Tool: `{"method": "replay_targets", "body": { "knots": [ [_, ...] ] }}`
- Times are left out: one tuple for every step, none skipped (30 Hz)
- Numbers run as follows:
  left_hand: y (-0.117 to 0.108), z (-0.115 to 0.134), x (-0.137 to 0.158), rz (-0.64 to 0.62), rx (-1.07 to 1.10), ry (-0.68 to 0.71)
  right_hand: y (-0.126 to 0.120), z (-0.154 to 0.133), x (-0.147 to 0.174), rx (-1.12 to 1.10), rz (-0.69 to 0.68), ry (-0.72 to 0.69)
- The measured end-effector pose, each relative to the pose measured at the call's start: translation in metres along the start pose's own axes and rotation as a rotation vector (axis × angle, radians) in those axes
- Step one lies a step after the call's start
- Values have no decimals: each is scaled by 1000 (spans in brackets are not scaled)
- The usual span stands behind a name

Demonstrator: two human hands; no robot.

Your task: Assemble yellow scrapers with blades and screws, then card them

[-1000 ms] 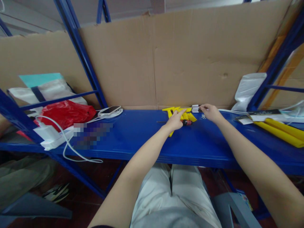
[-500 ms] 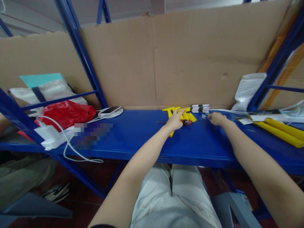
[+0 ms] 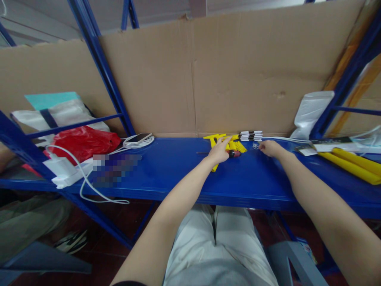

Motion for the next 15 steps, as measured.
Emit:
{"method": "replay_targets", "body": {
  "knots": [
    [0,0,0,5,8,3,0,-1,0,1,7,-5],
    [1,-1,-1,10,15,6,0,-1,0,2,15,-10],
    [1,-1,-1,15,22,9,-1,-2,0,2,24,-15],
    [1,-1,-1,18,28,11,-1,-2,0,0,31,-19],
    [1,-2,-1,21,34,13,-1,-2,-1,-4,36,-21],
    [1,-2,-2,23,43,16,0,-2,-1,-10,38,-19],
    [1,-2,-2,27,55,18,0,-2,-1,-18,37,-16],
    [1,-1,-2,34,72,21,0,-1,-1,-25,37,-14],
    [1,-1,-3,42,92,21,0,-1,-2,-34,40,-15],
    [0,-1,-3,52,117,18,0,0,-2,-45,49,-20],
    [0,-1,-3,60,148,9,0,0,-2,-59,65,-26],
    [0,-1,-4,62,186,-10,-1,0,-3,-76,87,-31],
    [1,-2,-4,50,235,-38,-2,0,-3,-99,112,-33],
    [2,-2,-4,28,296,-74,-4,0,-3,-132,138,-34],
    [4,-3,-4,-1,365,-115,-5,-1,-4,-177,166,-36]
  ]
}}
Point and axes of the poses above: each hand's wrist, its own x-axis away from the middle knuckle, its own y-axis out of the palm, z = x × y, the point moved 5 cm from there along -x, towards the middle knuckle, and after that the axes turned 7 degrees about -x, right-handed, at the moved point
